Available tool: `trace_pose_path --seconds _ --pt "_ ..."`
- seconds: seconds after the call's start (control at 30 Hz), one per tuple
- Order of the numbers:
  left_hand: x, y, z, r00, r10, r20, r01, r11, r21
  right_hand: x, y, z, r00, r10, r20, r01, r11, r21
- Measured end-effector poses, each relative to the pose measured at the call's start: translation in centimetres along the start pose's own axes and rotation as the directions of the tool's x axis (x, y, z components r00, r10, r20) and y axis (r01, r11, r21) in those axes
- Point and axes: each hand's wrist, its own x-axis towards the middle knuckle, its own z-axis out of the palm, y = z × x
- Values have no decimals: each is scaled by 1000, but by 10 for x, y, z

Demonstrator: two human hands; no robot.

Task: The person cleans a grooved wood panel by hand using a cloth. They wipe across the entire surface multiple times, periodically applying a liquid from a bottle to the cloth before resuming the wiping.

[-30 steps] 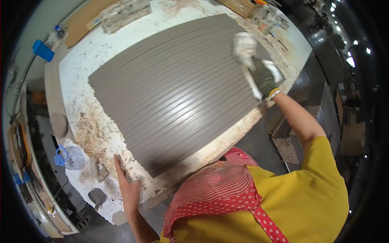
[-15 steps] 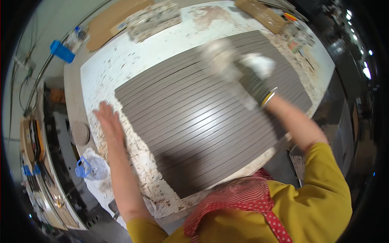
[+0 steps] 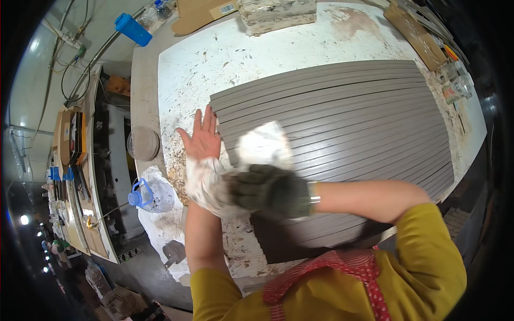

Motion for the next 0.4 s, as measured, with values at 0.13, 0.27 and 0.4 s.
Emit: trace_pose_path --seconds 0.13,0.27,0.4 --pt "-3 -4 42 911 108 -398 42 937 348 -106 67 -94 938 347 2 -319 866 -384" --pt "9 -23 58 913 127 -387 52 906 419 -166 153 -141 624 622 -473 -776 423 -468" --pt "9 -24 44 898 160 -410 5 928 373 -40 158 -31 830 398 -390 -557 608 -566"
